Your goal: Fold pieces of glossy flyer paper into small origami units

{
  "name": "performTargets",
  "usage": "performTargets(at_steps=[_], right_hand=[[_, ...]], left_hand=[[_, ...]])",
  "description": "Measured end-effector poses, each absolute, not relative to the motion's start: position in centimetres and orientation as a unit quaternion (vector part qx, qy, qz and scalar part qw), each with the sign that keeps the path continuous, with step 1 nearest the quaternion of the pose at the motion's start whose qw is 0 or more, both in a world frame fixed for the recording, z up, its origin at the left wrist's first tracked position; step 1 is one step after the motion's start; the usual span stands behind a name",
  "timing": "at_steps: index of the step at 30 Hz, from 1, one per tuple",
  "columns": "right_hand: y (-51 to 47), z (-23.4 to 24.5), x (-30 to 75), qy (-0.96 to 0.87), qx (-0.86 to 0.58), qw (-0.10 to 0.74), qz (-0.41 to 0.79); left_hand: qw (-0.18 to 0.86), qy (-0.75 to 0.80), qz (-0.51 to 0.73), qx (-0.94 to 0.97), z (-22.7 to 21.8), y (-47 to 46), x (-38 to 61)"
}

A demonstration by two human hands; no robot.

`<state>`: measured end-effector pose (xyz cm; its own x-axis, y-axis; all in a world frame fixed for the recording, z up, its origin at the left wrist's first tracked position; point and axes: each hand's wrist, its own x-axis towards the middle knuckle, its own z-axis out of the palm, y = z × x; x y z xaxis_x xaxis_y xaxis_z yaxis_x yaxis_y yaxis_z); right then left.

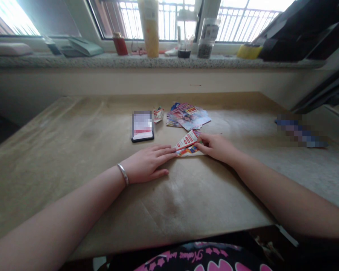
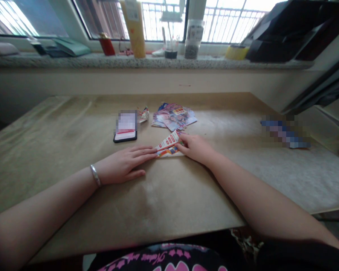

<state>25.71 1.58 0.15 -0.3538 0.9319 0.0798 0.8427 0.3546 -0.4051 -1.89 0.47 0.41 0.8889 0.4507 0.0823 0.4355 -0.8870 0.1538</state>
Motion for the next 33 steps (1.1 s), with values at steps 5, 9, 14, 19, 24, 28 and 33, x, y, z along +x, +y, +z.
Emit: performTargets(at_steps=[5,9,14,19,24,28,33], right_hand=[[1.7,-0.1,25.4,-0.800,-0.575,0.121,0.121],[1.6,0.2,25.2,-0.803,-0.586,0.083,0.071],[1.8,0.4,25.3,-0.797,-0.599,0.058,0.050],[2.0,0.1,25.6,-0.800,-0.593,0.065,0.064],[2.2,0.1,25.8,-0.798,-0.593,0.071,0.078],[2.5,0.0,26.4,-0.815,-0.568,0.075,0.090],[2.9,-0.2,27.6,-0.823,-0.554,0.069,0.106]], left_hand=[[0.053,0.229,0.063,0.970,0.1,0.6,-1.8],[0.041,0.247,0.056,0.966,0.1,0.5,-1.7],[0.046,0.252,0.069,0.964,0.3,0.3,-1.7],[0.051,0.237,0.088,0.966,0.2,0.3,-1.7],[0.055,0.232,0.094,0.967,-0.1,0.6,-1.7],[0.061,0.234,0.097,0.965,-0.2,0.6,-1.6],[0.071,0.244,0.091,0.963,-0.1,0.5,-1.5]])
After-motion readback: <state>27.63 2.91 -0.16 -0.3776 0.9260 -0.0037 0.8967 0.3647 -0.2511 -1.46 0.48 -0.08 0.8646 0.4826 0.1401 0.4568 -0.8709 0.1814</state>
